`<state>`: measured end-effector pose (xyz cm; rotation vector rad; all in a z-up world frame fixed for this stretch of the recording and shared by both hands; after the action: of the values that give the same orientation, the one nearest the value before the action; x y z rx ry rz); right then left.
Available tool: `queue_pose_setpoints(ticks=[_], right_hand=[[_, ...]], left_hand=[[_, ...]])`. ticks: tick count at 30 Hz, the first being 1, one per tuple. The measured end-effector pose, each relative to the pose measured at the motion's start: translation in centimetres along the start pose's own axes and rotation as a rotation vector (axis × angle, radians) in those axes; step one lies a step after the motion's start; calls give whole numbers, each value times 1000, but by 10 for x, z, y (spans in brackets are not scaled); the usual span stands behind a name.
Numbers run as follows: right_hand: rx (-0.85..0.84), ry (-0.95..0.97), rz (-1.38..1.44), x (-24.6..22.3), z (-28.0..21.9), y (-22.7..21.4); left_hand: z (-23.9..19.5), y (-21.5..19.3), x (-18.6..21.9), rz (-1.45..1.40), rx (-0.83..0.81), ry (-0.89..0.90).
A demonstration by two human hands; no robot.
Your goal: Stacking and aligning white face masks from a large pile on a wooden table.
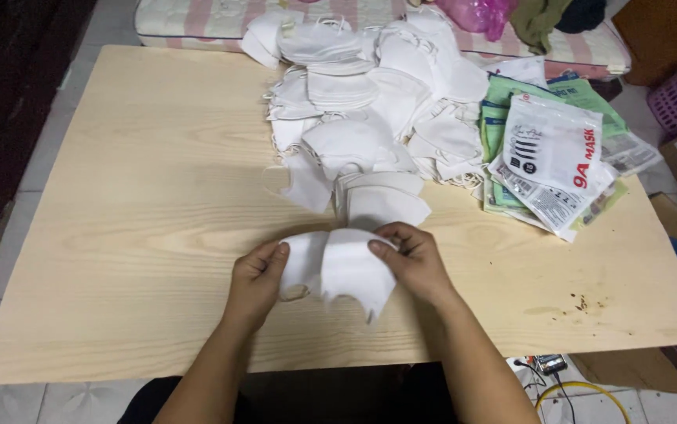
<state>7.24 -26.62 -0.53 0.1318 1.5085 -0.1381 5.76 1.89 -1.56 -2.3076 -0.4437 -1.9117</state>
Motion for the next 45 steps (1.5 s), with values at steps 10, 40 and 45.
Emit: queue_pose_setpoints(ticks=[10,40,45], right_hand=[[-90,3,-109,10,-9,35],[250,-659,-1153,-1,30,-20],[320,-727,-792,-34,14,-15]], left_hand=[[-17,21,-19,-56,-206,-69],[-12,19,-26,-76,-169,-165],[-3,13,-35,-42,-146,-61]])
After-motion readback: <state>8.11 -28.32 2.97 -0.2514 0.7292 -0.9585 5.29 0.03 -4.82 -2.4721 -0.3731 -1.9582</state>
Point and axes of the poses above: each hand's wrist, its own z-axis towards the middle knuckle, its own y-axis out of the palm, x = y × z, the point moved 5 cm from there along z, towards the middle knuckle, and after that the axes turned 11 degrees about x, right-handed, at the moved point
